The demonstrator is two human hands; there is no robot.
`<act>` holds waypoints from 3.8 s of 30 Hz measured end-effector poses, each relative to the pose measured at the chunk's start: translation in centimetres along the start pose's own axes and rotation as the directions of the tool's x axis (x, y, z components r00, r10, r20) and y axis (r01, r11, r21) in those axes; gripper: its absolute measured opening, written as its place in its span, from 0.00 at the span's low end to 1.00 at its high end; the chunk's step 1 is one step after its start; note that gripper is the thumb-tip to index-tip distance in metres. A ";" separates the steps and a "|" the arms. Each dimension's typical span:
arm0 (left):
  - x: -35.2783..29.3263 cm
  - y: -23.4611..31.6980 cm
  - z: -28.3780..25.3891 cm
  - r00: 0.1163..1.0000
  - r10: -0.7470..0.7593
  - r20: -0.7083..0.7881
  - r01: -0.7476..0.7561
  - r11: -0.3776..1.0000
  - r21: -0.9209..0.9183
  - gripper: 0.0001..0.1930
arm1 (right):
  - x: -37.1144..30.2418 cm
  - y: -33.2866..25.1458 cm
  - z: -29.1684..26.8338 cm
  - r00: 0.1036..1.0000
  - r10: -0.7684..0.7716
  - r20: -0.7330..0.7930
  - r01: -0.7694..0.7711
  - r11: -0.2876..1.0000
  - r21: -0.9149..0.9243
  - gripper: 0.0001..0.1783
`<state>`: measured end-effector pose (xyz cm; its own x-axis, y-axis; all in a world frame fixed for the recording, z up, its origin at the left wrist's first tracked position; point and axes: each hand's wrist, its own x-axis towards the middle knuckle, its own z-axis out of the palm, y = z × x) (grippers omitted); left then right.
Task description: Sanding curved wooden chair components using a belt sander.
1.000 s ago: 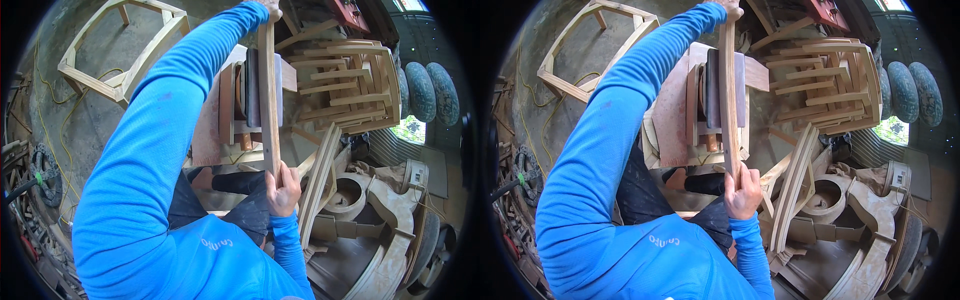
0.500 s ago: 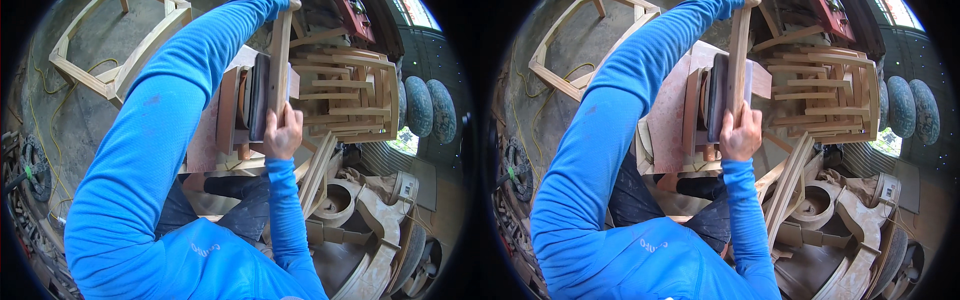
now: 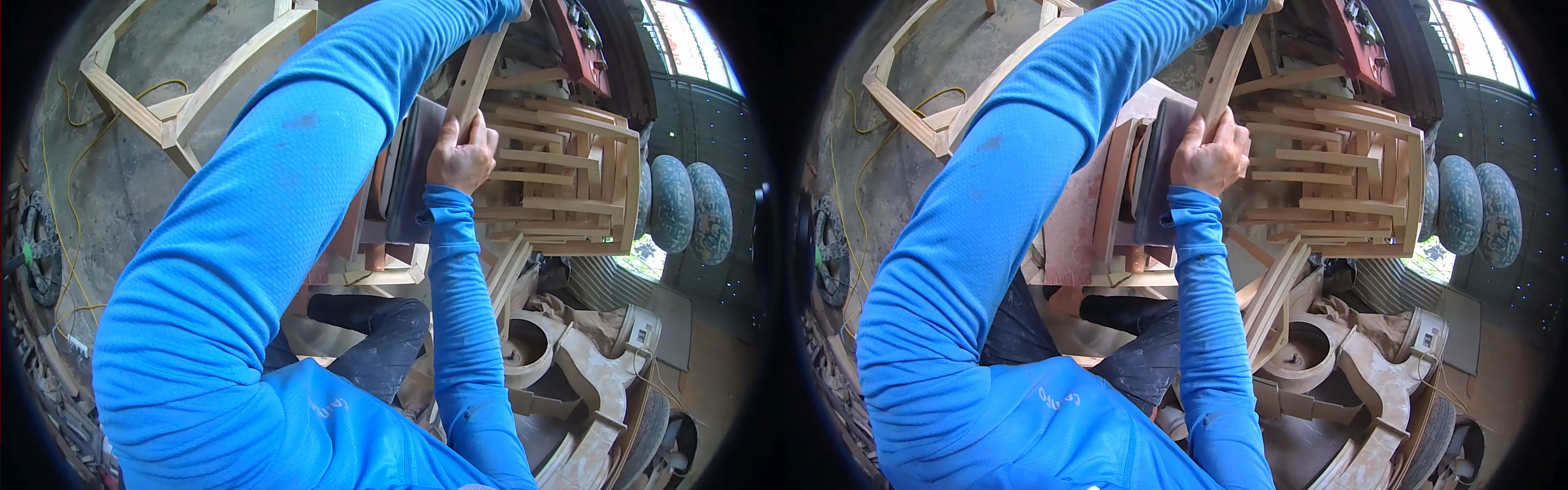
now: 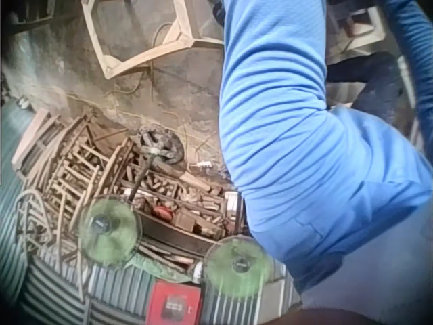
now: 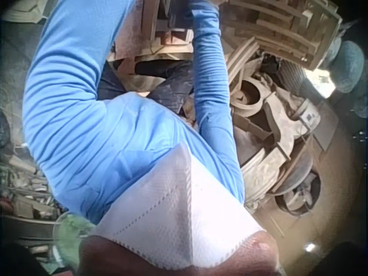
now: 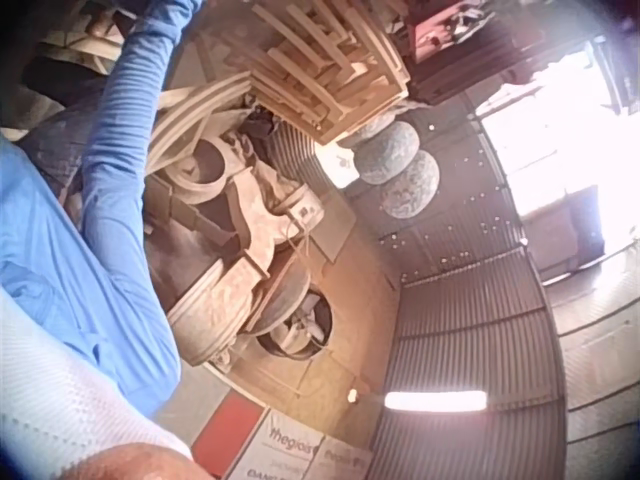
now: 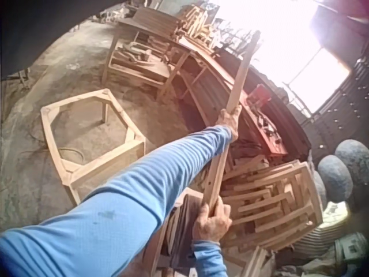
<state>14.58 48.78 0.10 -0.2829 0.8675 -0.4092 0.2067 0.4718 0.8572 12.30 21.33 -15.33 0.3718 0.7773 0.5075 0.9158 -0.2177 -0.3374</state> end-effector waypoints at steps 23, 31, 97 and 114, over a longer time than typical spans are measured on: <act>-15.0 -24.6 -6.7 0.681 0.612 0.403 -0.720 0.460 0.520 0.47 | -22.8 2.6 -22.3 0.891 0.104 0.442 0.033 0.956 -0.291 0.29; -17.9 -27.1 -10.3 0.693 0.547 0.470 -0.702 0.362 0.613 0.47 | -34.1 1.2 -41.6 0.808 0.075 0.585 0.118 0.951 -0.285 0.32; -3.9 -16.6 -5.3 0.565 0.638 0.524 -0.808 0.297 0.509 0.51 | -19.5 3.0 -20.5 0.904 0.063 0.424 0.079 0.948 -0.308 0.31; -17.2 -28.4 -10.3 0.549 0.545 0.634 -0.821 0.210 0.530 0.51 | -40.3 -3.5 -67.8 0.626 0.527 0.575 -0.357 0.849 -0.390 0.28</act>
<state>3.96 18.84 -14.02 0.5511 0.8333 0.0445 0.7724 -0.5295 0.3507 4.39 -49.25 19.17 0.6283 0.7110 -0.3157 0.7037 -0.6925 -0.1589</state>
